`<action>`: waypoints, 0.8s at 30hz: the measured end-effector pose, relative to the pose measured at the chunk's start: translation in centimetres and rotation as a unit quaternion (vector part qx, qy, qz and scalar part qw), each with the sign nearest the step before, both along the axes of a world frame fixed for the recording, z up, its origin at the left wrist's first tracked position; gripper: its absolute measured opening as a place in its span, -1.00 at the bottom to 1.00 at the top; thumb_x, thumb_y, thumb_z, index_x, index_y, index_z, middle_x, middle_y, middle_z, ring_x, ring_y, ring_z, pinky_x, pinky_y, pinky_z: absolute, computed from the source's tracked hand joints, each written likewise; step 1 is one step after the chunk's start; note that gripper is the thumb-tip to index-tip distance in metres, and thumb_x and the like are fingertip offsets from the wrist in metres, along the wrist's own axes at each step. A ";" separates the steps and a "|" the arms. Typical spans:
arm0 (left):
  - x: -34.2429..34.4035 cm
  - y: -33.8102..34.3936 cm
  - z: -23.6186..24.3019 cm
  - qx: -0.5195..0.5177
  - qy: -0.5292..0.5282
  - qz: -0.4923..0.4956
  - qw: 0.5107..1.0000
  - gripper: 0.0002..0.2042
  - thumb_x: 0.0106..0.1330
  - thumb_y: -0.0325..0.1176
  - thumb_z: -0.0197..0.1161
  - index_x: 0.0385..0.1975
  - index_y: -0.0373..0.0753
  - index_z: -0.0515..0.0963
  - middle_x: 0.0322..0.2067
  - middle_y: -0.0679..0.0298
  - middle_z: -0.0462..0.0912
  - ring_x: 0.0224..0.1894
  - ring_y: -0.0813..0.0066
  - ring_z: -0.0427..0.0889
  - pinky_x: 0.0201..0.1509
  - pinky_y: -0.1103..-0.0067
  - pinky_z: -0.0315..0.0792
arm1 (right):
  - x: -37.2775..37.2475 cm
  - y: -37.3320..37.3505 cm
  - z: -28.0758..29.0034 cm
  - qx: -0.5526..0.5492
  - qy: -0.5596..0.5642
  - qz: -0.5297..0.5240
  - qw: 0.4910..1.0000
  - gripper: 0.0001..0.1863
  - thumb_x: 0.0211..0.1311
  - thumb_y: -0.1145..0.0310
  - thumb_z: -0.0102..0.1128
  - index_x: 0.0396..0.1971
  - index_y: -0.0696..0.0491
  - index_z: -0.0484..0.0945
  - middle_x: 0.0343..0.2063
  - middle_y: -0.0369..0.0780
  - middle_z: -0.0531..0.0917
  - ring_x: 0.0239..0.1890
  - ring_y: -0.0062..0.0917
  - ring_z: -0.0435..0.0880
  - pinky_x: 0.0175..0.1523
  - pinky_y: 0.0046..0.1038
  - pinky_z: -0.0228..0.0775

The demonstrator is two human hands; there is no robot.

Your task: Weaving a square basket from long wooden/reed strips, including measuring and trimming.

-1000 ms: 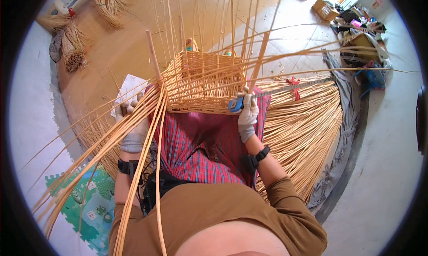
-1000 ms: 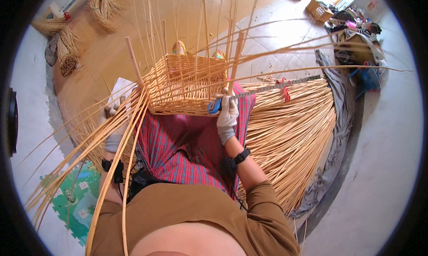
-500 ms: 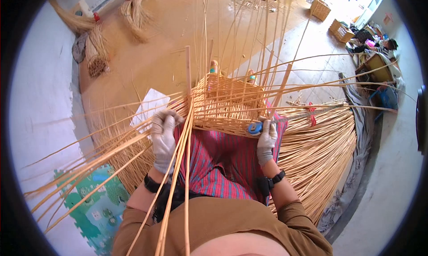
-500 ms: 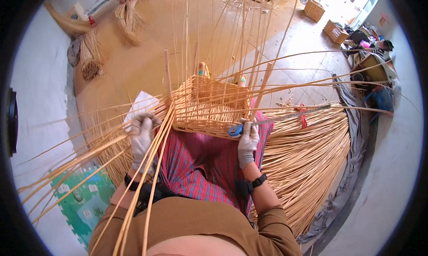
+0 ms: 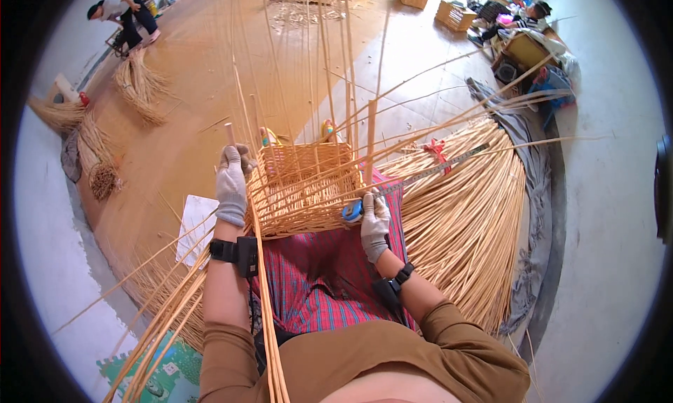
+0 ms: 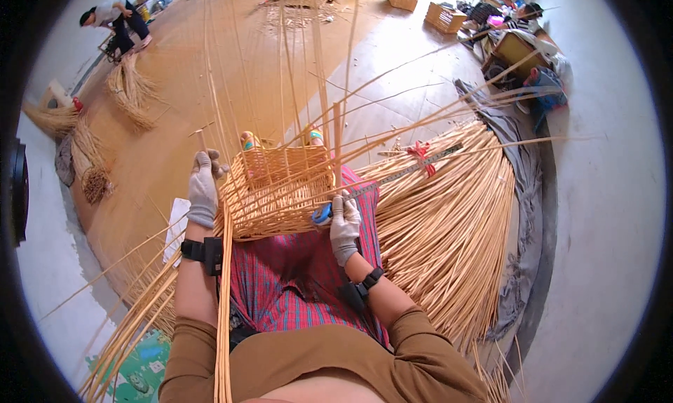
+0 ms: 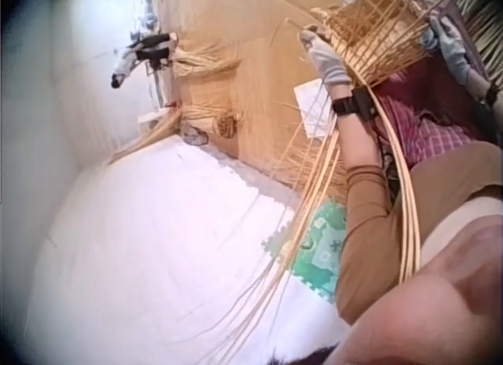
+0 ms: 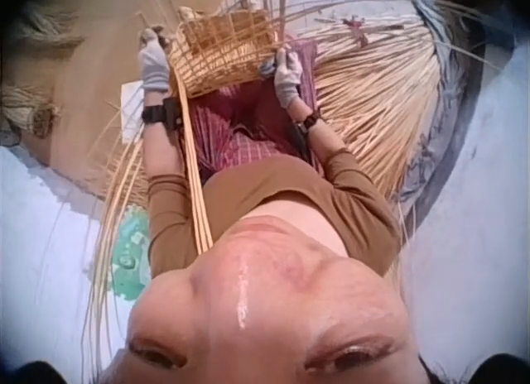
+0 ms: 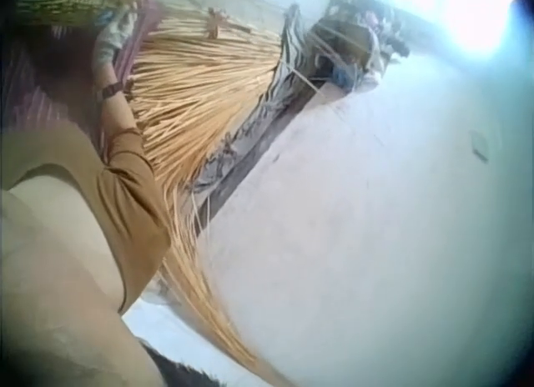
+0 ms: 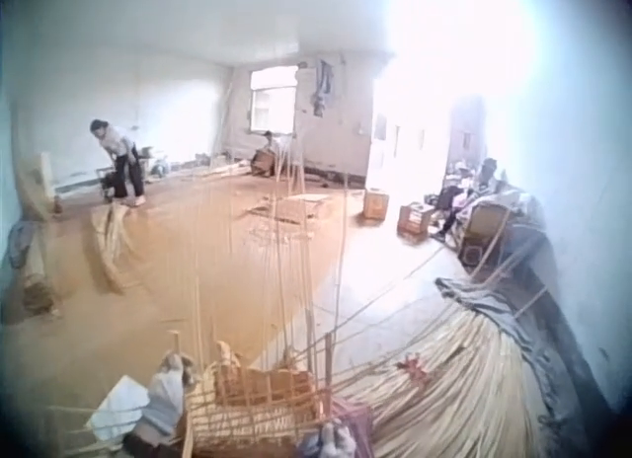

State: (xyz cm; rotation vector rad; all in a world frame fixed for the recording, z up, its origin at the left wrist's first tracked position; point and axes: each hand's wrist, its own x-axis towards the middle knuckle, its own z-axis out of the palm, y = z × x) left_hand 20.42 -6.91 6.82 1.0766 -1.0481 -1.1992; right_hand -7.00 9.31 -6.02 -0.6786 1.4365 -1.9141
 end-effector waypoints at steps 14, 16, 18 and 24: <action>4.4 -2.0 2.9 -0.035 0.081 0.147 0.985 -0.71 0.56 -0.25 0.22 0.15 -0.22 0.58 -0.02 0.31 0.72 0.00 0.49 0.69 0.02 0.50 0.58 | -1.3 5.5 12.1 -0.103 0.098 0.235 0.962 -0.76 0.62 0.44 -0.01 0.11 0.13 0.58 -0.15 -0.29 0.70 -0.09 -0.69 0.64 0.08 -0.55 0.51; 4.9 -2.4 4.3 -0.050 0.086 0.124 0.987 -0.64 0.54 -0.14 0.24 0.19 -0.20 0.58 0.07 0.31 0.70 0.09 0.46 0.65 0.12 0.48 0.55 | -3.2 3.7 15.4 0.026 0.192 0.369 0.909 -0.67 0.57 0.49 0.04 0.25 0.13 0.53 -0.23 -0.32 0.72 -0.20 -0.67 0.66 0.00 -0.52 0.56; 5.0 -2.9 5.4 -0.093 0.132 0.051 0.986 -0.65 0.56 -0.15 0.21 0.17 -0.23 0.59 0.09 0.29 0.69 0.09 0.45 0.66 0.13 0.50 0.56 | -4.4 1.1 18.8 0.055 0.153 0.404 0.900 -0.73 0.54 0.42 0.11 0.12 0.12 0.63 -0.36 -0.33 0.72 -0.34 -0.68 0.65 -0.17 -0.53 0.56; 4.9 -3.5 4.8 -0.029 0.286 -0.042 0.957 -0.58 0.58 -0.09 0.16 0.22 -0.27 0.57 0.11 0.25 0.69 0.10 0.44 0.65 0.19 0.49 0.51 | -6.2 -7.6 28.3 0.107 0.619 0.339 0.700 -0.59 0.49 0.07 0.05 -0.27 0.07 0.74 -0.47 -0.13 0.73 -0.39 -0.34 0.74 -0.18 -0.32 0.54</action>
